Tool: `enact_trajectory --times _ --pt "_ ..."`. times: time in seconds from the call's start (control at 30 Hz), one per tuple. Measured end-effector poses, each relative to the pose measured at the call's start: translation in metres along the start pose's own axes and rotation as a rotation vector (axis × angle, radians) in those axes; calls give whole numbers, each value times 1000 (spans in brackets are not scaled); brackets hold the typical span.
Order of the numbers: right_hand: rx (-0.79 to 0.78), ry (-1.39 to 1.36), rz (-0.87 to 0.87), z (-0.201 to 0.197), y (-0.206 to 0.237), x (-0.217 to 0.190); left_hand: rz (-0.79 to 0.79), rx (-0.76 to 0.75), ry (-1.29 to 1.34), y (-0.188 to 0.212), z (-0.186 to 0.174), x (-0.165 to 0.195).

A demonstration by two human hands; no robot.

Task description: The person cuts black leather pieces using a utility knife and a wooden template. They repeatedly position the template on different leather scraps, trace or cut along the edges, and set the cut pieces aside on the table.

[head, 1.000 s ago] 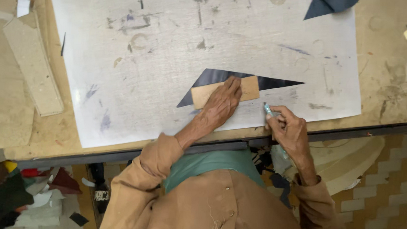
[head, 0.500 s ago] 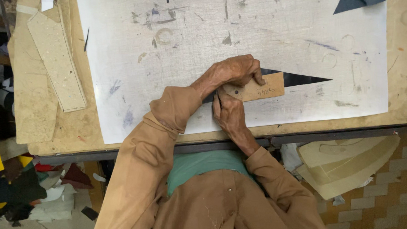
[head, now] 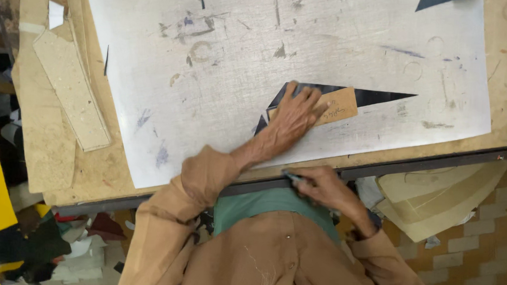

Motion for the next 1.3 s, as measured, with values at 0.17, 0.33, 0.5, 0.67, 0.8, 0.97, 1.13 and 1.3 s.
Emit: enact_trajectory --times 0.17,0.33,0.5,0.67,0.8,0.97,1.13,1.3 --pt "854 256 5 -147 72 65 -318 -183 270 48 20 9" --pt "846 468 -98 -158 50 49 -673 88 724 87 -7 -64" --pt "655 524 -222 -135 -23 1 -797 741 461 110 -87 -123" --pt "721 581 -554 -160 -6 -33 -794 466 666 64 -47 -101" --pt "763 624 -661 -215 19 -8 -878 503 -102 68 -65 -113" --pt "817 744 -556 -304 24 74 -1012 383 -140 69 -48 -135" --pt "834 716 -472 -375 31 140 -1030 509 14 49 -58 -141" --pt "845 719 -493 -419 18 167 -1313 538 591 44 -44 -169"
Point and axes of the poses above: each hand's wrist, its own y-axis away from the middle knuckle, its own z-axis out of the palm, x = y × z, the point moved 9 cm from there along -y, towards the middle knuckle, and after that the axes turned 2 degrees about y, right-handed, at the moved point
